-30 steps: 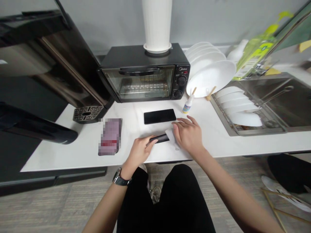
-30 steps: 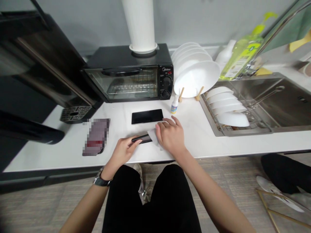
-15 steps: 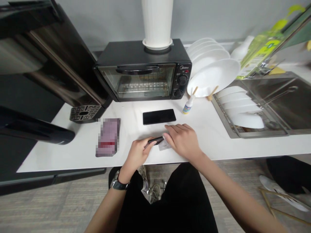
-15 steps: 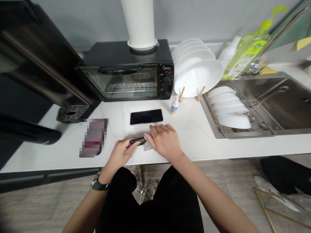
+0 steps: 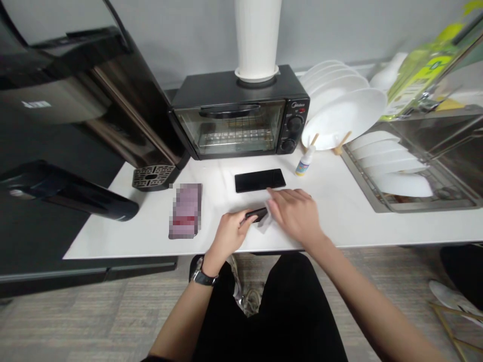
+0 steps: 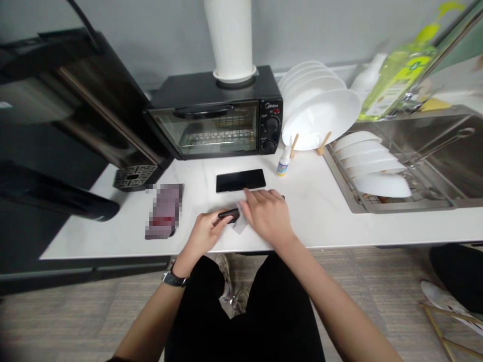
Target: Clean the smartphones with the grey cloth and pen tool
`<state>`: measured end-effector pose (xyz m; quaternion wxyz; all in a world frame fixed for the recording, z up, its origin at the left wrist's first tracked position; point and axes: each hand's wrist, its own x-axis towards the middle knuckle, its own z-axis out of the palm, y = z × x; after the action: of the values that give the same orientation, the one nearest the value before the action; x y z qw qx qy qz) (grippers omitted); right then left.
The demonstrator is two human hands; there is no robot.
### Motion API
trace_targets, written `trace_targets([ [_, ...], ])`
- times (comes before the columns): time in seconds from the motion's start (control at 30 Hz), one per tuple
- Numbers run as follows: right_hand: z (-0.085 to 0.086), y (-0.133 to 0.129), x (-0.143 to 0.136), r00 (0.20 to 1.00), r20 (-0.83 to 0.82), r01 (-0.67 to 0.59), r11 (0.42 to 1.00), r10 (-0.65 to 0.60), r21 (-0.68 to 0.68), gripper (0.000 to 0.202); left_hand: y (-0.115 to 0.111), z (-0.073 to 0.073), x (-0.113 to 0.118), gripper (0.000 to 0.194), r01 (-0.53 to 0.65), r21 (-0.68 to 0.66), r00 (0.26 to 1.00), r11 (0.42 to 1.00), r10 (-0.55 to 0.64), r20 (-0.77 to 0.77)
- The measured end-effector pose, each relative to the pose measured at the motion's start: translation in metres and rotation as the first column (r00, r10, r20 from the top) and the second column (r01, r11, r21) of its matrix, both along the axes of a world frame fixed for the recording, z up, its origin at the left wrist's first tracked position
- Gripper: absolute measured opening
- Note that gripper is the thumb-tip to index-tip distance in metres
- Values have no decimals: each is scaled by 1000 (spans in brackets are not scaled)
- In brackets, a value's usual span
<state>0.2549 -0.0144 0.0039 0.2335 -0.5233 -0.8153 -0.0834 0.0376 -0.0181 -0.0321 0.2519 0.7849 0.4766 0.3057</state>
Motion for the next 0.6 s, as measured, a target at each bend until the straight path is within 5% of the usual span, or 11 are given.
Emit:
trace_targets([
  [0.1, 0, 5, 16, 993, -41, 111, 994, -110, 21, 38, 0, 4, 3, 21, -7, -18, 1000, 1000, 7, 25],
  [0.2, -1, -2, -28, 994, -93, 71, 996, -65, 62, 36, 1, -1, 0, 20, -1, 16, 1000, 1000, 2, -18],
  [0.33, 1, -11, -82, 987, -24, -160, 986, 161, 41, 40, 3, -9, -6, 23, -11, 43, 999, 999, 13, -42],
  [0.4, 2, -9, -67, 988, 9, -157, 988, 157, 1, 45, 4, -9, -7, 23, 4, 33, 999, 999, -3, -36],
  [0.53, 5, -3, 5, 995, -7, 94, 994, -95, -52, 37, 3, -2, -4, 19, 38, -33, 999, 999, -36, 40],
  [0.6, 6, -2, 17, 984, -36, 171, 985, -172, -35, 36, 2, 0, -2, 19, 52, -52, 997, 997, -48, 63],
])
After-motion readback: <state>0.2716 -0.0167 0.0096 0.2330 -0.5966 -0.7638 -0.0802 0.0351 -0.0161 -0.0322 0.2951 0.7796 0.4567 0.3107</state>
